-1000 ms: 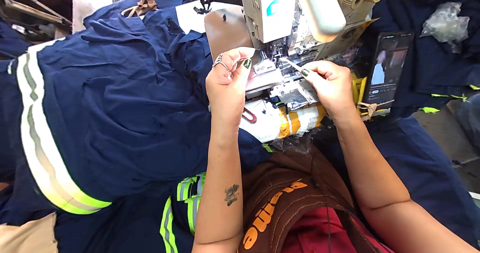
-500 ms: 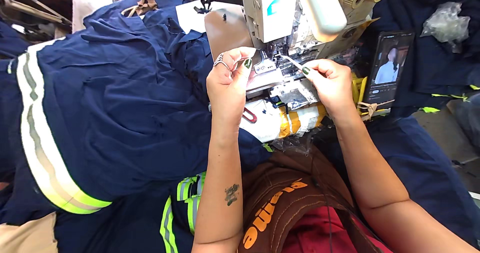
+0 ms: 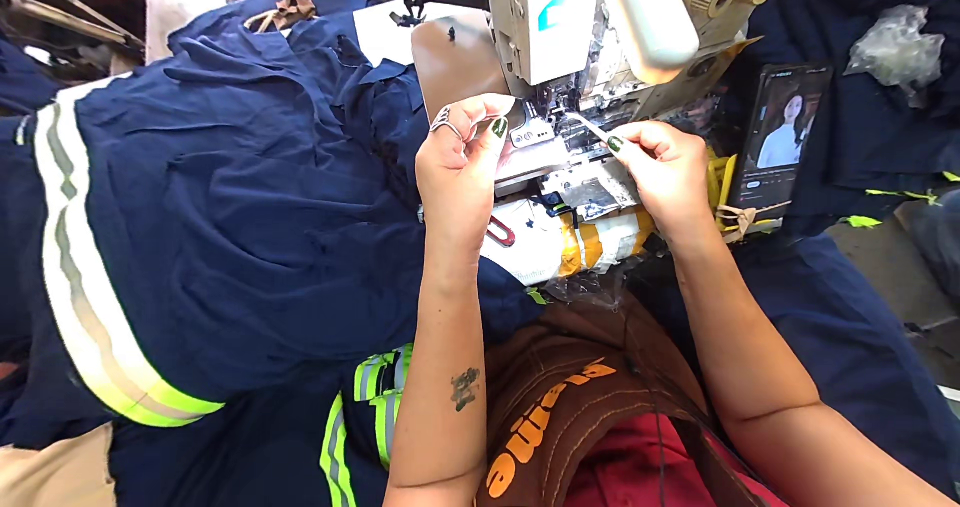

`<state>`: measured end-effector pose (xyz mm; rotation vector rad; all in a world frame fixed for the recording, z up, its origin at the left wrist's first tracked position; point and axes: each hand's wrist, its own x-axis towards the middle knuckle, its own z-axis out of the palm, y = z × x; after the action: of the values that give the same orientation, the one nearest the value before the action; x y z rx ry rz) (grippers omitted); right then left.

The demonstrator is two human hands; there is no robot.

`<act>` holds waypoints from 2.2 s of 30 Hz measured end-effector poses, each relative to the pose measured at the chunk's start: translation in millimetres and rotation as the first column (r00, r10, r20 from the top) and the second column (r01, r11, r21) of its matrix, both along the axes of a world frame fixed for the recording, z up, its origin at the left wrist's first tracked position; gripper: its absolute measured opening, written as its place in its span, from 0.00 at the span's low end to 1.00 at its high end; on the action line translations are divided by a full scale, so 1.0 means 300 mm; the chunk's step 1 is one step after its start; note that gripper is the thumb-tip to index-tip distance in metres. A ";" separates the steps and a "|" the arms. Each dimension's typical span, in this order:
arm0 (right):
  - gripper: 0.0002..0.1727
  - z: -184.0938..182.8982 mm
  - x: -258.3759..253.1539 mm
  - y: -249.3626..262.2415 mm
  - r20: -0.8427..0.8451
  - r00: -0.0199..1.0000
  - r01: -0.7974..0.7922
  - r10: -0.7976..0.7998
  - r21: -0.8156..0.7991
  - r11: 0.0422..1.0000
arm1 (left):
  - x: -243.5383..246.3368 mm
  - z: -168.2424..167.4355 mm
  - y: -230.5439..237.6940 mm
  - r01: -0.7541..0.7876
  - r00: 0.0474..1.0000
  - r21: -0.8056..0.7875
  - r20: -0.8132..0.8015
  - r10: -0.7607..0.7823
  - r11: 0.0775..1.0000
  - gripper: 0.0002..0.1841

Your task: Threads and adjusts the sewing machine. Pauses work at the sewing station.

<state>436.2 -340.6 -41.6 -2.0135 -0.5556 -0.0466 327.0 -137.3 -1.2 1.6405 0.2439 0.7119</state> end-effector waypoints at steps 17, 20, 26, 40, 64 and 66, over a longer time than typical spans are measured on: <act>0.08 0.000 0.007 0.009 -0.021 1.000 -0.012 0.012 0.021 1.000 | 0.005 -0.006 -0.001 -0.012 1.000 0.041 0.011 0.011 0.999 0.10; 0.08 0.001 0.007 0.009 -0.023 1.000 -0.012 0.013 0.023 1.000 | 0.006 -0.007 0.000 -0.010 1.000 0.042 0.006 0.010 0.999 0.10; 0.08 -0.002 0.009 0.013 -0.016 1.000 0.000 0.000 0.019 1.000 | 0.006 -0.008 0.000 -0.014 1.000 0.044 0.010 0.014 0.999 0.10; 0.08 -0.003 0.010 0.012 -0.021 1.000 0.012 -0.011 0.013 1.000 | 0.006 -0.006 -0.002 -0.010 1.000 0.029 0.015 0.010 1.000 0.10; 0.09 0.002 0.015 -0.005 -0.058 0.998 -0.033 0.033 0.006 0.999 | 0.004 -0.010 0.003 -0.006 1.000 0.049 0.006 0.005 0.999 0.10; 0.09 0.003 0.017 -0.004 -0.071 0.997 -0.029 0.030 0.005 1.000 | 0.004 -0.008 0.003 -0.005 1.000 0.050 0.004 0.005 0.999 0.10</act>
<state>441.2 -341.8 -40.6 -1.9947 -0.5395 0.0417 328.1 -136.4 -3.7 1.6865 0.2288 0.7303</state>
